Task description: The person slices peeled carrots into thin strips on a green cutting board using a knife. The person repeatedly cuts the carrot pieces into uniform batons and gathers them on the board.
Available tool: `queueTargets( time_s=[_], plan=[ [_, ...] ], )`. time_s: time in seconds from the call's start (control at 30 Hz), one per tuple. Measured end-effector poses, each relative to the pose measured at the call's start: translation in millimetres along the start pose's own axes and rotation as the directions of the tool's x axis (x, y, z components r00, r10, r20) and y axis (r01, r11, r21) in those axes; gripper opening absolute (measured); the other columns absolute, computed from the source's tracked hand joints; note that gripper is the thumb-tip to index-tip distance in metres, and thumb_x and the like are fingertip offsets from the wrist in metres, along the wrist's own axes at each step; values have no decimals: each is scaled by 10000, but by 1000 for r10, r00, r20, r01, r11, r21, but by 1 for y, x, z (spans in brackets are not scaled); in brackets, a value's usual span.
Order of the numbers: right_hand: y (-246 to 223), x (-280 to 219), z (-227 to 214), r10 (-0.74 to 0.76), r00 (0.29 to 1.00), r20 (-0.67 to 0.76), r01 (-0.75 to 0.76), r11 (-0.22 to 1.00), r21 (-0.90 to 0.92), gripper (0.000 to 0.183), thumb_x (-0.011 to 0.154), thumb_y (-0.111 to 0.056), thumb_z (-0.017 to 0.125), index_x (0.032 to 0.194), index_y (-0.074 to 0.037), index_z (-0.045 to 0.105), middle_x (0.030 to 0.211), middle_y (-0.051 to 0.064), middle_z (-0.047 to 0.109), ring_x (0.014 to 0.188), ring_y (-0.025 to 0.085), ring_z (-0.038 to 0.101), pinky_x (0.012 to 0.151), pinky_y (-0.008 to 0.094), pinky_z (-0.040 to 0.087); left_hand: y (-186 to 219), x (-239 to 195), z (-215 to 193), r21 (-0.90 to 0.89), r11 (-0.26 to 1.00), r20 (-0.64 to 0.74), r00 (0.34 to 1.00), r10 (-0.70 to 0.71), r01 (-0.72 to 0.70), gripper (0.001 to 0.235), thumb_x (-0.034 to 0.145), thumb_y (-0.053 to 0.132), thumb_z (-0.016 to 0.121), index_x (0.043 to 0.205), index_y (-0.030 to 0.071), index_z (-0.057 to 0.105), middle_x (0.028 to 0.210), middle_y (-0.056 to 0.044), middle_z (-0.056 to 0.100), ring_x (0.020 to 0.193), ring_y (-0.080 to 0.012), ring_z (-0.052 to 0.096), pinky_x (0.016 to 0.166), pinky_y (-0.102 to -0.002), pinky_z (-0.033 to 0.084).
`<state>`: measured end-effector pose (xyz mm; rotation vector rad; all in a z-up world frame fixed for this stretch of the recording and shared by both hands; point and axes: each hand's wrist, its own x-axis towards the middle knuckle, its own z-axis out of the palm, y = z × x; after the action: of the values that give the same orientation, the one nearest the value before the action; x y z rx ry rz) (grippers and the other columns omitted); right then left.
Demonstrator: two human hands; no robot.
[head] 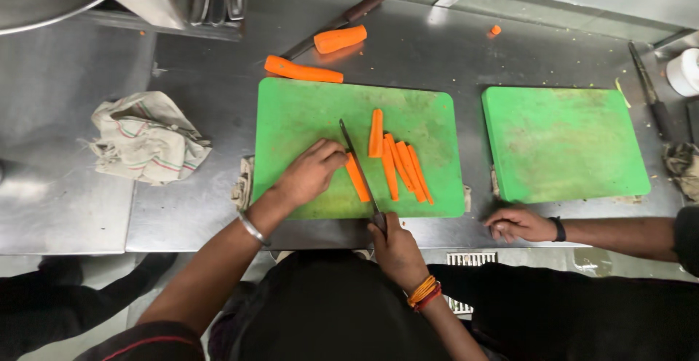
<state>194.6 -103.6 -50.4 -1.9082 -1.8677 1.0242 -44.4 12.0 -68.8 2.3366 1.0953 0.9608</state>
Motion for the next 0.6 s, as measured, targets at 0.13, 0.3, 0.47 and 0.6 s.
queueTargets(
  time_s=[0.13,0.3,0.47,0.6],
  plan=[
    [-2,-2,6,-97,992,-76,95,995,-27,277,972,-228,637,1010,-10,472,660,265,663,651,493,660,526,550,490,1,9,-3,80,996,-37,999,39,-35,346,793,-84,620,1118,16,685,1177,-110,595,1171,-314,563,1042,-413,492],
    [3,-7,9,-146,985,-96,142,989,-43,266,977,-214,630,1012,-10,463,675,284,650,657,508,646,511,562,479,1,19,1,118,989,-42,995,92,-87,338,783,-83,637,1099,30,677,1208,-98,575,1212,-299,545,1089,-428,464],
    [7,-7,12,-102,993,-64,95,990,-101,292,977,-225,635,1018,-9,443,649,290,640,639,511,639,510,572,476,0,25,5,120,989,-62,994,92,-84,302,798,-60,641,1086,29,671,1181,-103,572,1214,-307,546,1084,-435,454],
    [11,-1,13,-38,999,-13,36,985,-168,316,986,-255,606,1054,-5,424,666,290,656,652,508,654,531,581,509,0,44,11,104,992,33,997,75,-78,162,961,144,634,1079,37,663,1228,-117,585,1299,-302,521,1187,-468,375]
  ],
)
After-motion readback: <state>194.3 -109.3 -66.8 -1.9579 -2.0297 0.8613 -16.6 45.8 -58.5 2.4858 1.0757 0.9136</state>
